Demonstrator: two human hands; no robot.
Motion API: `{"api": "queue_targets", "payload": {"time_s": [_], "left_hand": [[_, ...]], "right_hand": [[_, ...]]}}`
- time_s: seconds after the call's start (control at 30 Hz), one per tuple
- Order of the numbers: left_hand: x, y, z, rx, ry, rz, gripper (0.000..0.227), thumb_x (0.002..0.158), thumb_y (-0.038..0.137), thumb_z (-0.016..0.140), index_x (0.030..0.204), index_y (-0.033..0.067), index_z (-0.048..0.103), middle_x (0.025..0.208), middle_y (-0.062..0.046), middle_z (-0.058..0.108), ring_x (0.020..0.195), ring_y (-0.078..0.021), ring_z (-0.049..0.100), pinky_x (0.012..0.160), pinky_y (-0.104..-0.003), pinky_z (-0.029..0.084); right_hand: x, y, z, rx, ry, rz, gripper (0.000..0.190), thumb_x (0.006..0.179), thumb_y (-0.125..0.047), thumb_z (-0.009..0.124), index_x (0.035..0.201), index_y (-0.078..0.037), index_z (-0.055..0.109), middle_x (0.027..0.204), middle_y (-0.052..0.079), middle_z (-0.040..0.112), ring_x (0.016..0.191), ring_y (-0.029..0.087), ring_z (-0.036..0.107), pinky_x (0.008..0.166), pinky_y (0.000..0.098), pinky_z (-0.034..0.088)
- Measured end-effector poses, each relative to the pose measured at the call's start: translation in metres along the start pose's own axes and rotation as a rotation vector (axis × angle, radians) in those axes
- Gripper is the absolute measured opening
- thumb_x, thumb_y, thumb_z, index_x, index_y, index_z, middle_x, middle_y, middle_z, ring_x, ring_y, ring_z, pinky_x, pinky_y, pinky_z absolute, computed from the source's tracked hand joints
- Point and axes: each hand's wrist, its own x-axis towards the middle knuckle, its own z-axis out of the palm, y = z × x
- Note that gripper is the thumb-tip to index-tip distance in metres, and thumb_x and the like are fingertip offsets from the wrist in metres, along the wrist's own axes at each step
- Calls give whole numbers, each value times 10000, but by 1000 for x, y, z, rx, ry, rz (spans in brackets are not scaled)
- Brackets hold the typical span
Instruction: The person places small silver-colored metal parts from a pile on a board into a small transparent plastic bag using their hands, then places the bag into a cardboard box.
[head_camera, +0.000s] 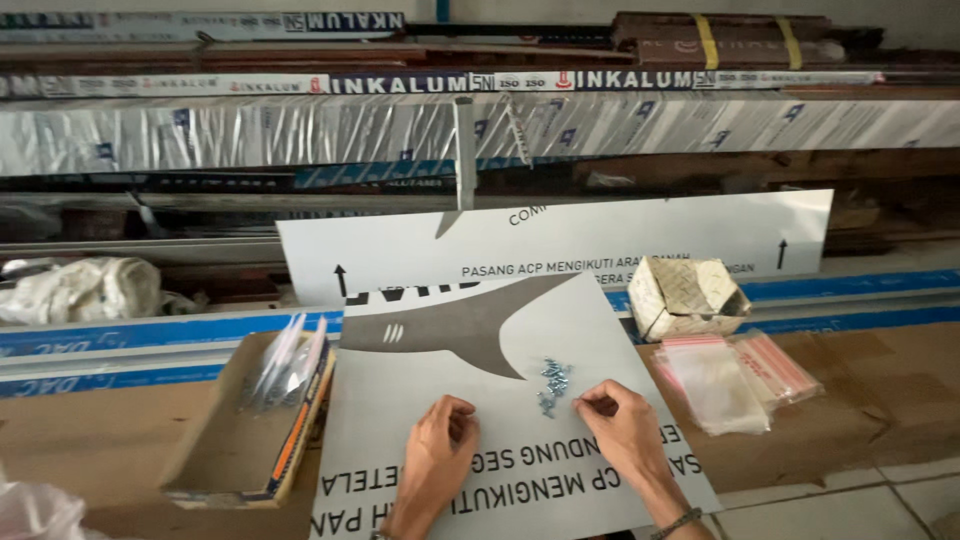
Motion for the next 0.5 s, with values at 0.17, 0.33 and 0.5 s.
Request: {"api": "queue_targets", "payload": {"time_s": [0.17,0.33,0.5], "left_hand": [[-2,5,-1,-25,13,-33,106,883,245,576,928,164,627,855,45,697,794,-115,650,760,-282,522],[0,-6,6,-31,99,118,52,877,191,584,871,141,596,796,8,665,715,-161,620,677,-327,504],[-2,1,4,-14,38,14,57,884,210,579,869,156,588,810,39,658,778,-124,614,726,-300,513]], "right_hand": [[2,7,-5,89,70,-16,167,811,-144,780,712,-95,654,735,3,711,707,113,647,689,249,520],[12,3,3,32,16,-28,63,840,-145,736,887,-161,775,797,-6,766,720,107,689,696,226,549],[24,6,17,1,47,-263,246,818,-83,715,1051,-156,752,967,-6,805,786,102,755,786,225,622]]}}
